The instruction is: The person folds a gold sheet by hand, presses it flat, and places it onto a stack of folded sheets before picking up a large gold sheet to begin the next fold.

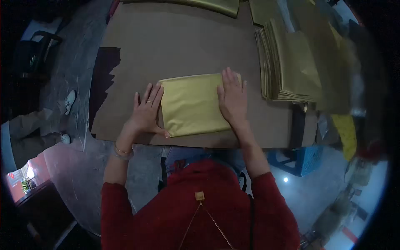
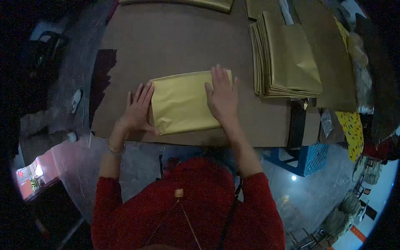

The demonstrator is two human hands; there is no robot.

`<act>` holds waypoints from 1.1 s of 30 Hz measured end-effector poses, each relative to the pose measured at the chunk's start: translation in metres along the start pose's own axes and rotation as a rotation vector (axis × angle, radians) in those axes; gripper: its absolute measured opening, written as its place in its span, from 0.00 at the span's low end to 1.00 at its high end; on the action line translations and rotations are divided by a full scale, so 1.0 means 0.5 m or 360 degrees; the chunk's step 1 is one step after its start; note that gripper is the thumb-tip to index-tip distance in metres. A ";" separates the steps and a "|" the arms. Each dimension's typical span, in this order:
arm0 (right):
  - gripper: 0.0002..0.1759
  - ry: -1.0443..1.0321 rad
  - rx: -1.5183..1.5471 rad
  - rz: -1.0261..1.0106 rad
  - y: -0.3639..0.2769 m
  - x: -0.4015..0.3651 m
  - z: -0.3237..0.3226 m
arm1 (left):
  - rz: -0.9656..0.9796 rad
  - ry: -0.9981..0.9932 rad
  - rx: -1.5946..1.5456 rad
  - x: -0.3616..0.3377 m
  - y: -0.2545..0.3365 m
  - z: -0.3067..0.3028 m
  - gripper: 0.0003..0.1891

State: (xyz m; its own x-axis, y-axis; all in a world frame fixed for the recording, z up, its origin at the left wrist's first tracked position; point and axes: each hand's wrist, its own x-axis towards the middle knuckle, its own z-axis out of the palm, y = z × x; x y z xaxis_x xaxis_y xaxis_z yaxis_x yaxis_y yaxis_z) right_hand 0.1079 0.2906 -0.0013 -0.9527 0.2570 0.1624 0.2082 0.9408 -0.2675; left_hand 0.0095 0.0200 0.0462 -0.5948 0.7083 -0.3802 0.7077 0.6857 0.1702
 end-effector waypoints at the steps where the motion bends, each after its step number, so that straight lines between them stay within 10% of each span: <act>1: 0.30 0.0033 -0.0112 0.0123 0.032 -0.005 -0.001 | -0.0017 -0.0030 0.0017 0.003 0.000 -0.002 0.80; 8: 0.31 0.0222 -0.0084 0.0210 0.088 -0.031 -0.028 | -0.0001 -0.0070 0.0064 0.009 -0.007 0.000 0.82; 11: 0.26 0.0502 0.0767 0.0423 0.068 -0.099 -0.083 | 0.0075 -0.0018 -0.0054 0.007 -0.008 -0.032 0.77; 17: 0.18 -0.0217 0.1829 0.1205 0.007 -0.272 -0.123 | 0.0094 0.0679 -0.0502 0.124 0.028 -0.072 0.35; 24: 0.34 -0.0582 0.3023 0.1138 -0.076 -0.323 -0.086 | 0.0129 0.0196 -0.0594 0.211 0.023 -0.083 0.23; 33: 0.27 -0.0549 0.2768 0.1384 -0.153 -0.268 -0.097 | 0.0201 0.0188 -0.1156 0.016 0.039 -0.138 0.16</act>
State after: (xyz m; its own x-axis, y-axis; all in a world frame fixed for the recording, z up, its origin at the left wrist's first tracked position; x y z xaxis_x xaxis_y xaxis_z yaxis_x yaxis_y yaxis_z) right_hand 0.2307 0.1951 0.0435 -0.7704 0.2008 -0.6051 0.3613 -0.6446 -0.6738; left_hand -0.0078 0.0506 0.1094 -0.5916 0.7744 -0.2244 0.3678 0.5069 0.7796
